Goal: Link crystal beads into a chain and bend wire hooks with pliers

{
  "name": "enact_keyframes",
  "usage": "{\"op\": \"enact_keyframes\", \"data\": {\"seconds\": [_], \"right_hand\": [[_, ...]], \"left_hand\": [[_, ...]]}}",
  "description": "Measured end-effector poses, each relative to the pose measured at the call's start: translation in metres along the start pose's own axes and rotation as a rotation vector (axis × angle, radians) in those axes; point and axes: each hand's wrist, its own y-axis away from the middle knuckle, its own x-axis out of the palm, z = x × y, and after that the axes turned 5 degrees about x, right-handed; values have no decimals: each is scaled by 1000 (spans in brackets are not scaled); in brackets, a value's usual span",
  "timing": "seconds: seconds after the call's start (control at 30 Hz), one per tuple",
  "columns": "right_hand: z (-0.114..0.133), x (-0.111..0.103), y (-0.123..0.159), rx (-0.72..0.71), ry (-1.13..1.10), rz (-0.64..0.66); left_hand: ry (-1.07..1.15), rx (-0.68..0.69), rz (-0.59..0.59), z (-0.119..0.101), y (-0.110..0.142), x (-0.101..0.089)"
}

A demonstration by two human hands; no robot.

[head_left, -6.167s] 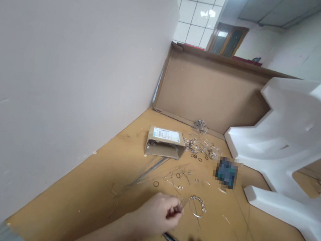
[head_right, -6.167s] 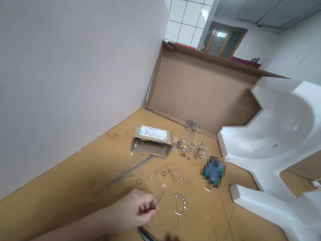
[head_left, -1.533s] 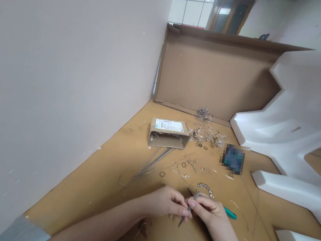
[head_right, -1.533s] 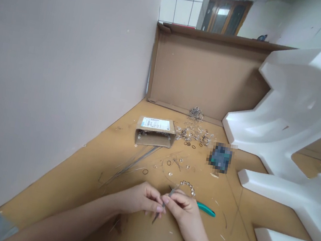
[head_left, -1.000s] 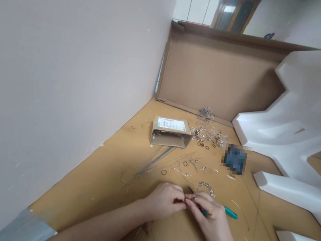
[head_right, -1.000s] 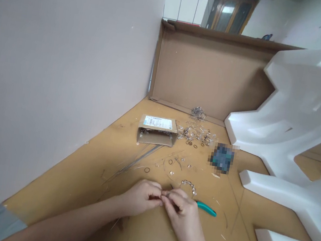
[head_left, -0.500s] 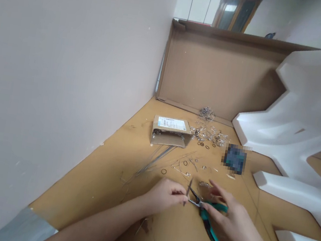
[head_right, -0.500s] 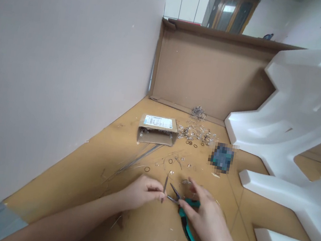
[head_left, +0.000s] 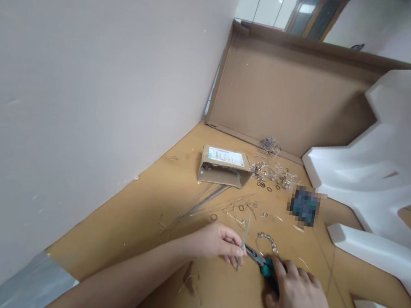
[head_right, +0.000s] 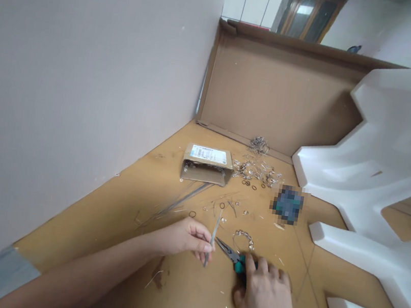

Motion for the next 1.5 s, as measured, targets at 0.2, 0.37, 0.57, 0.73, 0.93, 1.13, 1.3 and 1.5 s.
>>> {"op": "enact_keyframes", "data": {"seconds": [0.2, 0.37, 0.57, 0.73, 0.93, 1.13, 1.3, 1.5], "right_hand": [[-24, -9, -8, 133, -252, 111], [-46, -33, -9, 149, -1014, 310], [-36, -60, -6, 24, -1294, 610], [-35, -67, -10, -6, -1277, 668], [-37, -68, -14, -44, -1166, 699], [-36, -69, -17, -47, -1198, 749], [-35, -70, -18, -85, -1240, 764], [-34, -70, -18, -85, -1244, 779]], "left_hand": [[46, -27, 10, -4, 1, -1], [42, -21, 49, -4, 3, -4], [0, -74, 103, -3, 4, -3], [1, -95, 139, -5, 5, -2], [42, -126, 257, -6, 6, 1], [65, -148, 316, -8, 6, 1], [78, -164, 319, -8, 6, 1], [90, -172, 335, -7, 7, 1]]}}
